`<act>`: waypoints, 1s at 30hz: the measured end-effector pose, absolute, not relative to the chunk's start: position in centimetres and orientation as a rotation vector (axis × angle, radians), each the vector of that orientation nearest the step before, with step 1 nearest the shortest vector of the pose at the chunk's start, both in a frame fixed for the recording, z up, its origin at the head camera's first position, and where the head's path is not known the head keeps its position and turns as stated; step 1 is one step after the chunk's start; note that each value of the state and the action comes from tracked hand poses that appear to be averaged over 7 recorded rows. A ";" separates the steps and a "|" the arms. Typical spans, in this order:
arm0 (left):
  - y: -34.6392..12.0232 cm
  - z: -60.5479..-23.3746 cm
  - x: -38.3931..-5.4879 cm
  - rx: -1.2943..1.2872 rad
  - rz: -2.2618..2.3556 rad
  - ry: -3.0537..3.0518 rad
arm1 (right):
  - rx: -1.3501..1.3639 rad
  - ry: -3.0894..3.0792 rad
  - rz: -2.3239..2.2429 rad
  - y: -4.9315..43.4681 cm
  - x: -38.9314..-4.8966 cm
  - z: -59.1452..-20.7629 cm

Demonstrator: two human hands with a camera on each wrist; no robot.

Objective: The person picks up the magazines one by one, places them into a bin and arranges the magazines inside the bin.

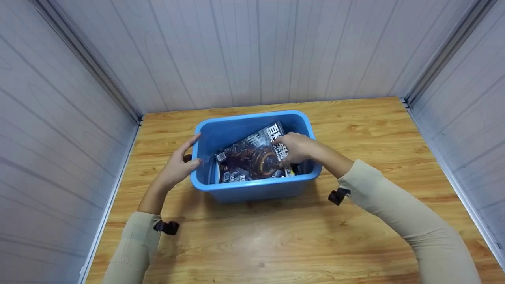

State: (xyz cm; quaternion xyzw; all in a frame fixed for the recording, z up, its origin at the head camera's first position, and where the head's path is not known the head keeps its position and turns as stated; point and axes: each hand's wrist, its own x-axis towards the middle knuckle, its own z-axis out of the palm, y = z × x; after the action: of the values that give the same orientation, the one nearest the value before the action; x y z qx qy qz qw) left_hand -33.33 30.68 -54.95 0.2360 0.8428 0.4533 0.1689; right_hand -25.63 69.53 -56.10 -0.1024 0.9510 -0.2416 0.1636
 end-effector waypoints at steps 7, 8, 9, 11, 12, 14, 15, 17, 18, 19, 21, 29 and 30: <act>30.6 -55.0 -33.4 0.672 1.281 2.411 | -0.304 2.619 -0.676 70.1 -25.8 -55.0; 30.6 -55.0 -33.4 0.673 1.279 2.412 | -0.304 2.613 -0.665 70.1 -25.8 -54.9; 30.6 -55.0 -33.3 0.674 1.277 2.415 | -0.305 2.612 -0.652 70.1 -25.8 -54.8; 30.6 -55.0 -33.3 0.677 1.273 2.415 | -0.300 2.608 -0.638 70.2 -25.7 -54.7; 30.6 -55.0 -33.3 0.677 1.273 2.415 | -0.302 2.607 -0.629 70.3 -25.7 -54.6; 30.6 -54.9 -33.3 0.678 1.279 2.409 | -0.294 2.601 -0.636 70.4 -25.7 -54.5; 30.6 -54.9 -33.3 0.677 1.283 2.408 | -0.293 2.601 -0.644 70.4 -25.7 -54.5; 30.5 -54.9 -33.4 0.678 1.291 2.406 | -0.303 2.604 -0.660 70.4 -25.7 -54.4; 30.5 -54.9 -33.5 0.679 1.295 2.406 | -0.307 2.605 -0.670 70.5 -25.7 -54.4; 30.5 -54.9 -33.5 0.681 1.298 2.405 | -0.307 2.604 -0.685 70.5 -25.7 -54.3; 30.5 -54.9 -33.7 0.679 1.299 2.409 | -0.337 2.611 -0.696 70.6 -25.6 -54.3; 30.3 -54.7 -33.6 0.666 1.229 2.527 | -0.461 2.605 -0.922 71.7 -25.0 -54.2; 30.3 -54.7 -33.6 0.677 1.229 2.543 | -0.474 2.604 -0.965 71.9 -24.8 -54.2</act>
State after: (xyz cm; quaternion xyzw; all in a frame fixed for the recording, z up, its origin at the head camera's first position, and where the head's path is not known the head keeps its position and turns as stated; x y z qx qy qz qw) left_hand -33.58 30.26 -54.68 0.2314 0.8694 0.4203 0.1182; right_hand -24.81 71.92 -54.21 -0.1660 0.9122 -0.3380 0.1617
